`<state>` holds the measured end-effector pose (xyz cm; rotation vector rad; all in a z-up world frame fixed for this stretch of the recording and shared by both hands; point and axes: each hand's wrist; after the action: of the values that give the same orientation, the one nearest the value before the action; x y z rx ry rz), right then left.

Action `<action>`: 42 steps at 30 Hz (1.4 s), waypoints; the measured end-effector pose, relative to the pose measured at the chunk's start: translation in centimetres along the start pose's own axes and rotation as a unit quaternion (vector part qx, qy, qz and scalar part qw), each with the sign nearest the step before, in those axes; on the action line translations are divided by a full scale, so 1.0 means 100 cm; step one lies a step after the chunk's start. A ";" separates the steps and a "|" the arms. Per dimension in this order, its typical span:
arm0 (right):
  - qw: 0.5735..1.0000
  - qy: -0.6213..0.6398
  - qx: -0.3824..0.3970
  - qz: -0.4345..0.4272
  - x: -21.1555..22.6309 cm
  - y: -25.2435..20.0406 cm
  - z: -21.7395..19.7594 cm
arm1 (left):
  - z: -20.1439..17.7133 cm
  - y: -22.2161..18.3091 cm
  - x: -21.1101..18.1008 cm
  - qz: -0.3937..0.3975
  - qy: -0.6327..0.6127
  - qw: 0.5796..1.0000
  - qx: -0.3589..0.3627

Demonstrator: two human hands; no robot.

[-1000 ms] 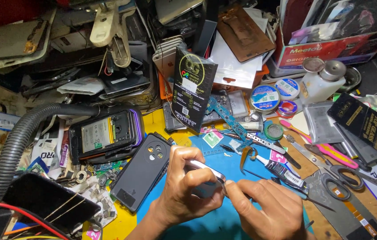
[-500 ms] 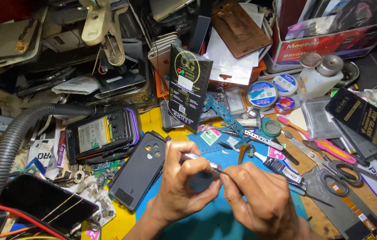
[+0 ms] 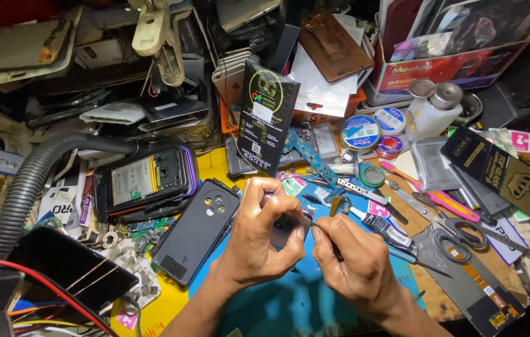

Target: The person is applying a protective skin or sticker to the back of a mobile phone frame at a repair bench.

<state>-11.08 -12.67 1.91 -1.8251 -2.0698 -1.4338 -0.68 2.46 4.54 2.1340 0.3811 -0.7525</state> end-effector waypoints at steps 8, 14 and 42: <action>0.994 -0.082 -0.060 -0.032 0.004 -0.011 0.002 | 0.000 -0.003 -0.001 -0.001 0.007 1.000 0.007; 0.995 -0.083 -0.055 -0.025 0.011 0.008 -0.017 | -0.001 -0.004 -0.001 -0.009 0.014 1.000 0.001; 0.995 -0.079 -0.031 -0.059 0.000 -0.012 0.006 | 0.008 0.000 -0.005 -0.036 -0.011 0.998 -0.052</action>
<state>-11.75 -12.14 0.89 -1.9293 -2.2679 -1.4369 -1.35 1.82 4.45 2.0220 0.4784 -0.7795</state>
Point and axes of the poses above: each hand's wrist, its own y-axis towards the middle knuckle, its own z-axis out of the palm, x = y × z, and after that the axes turned 5 degrees about -y, right-handed
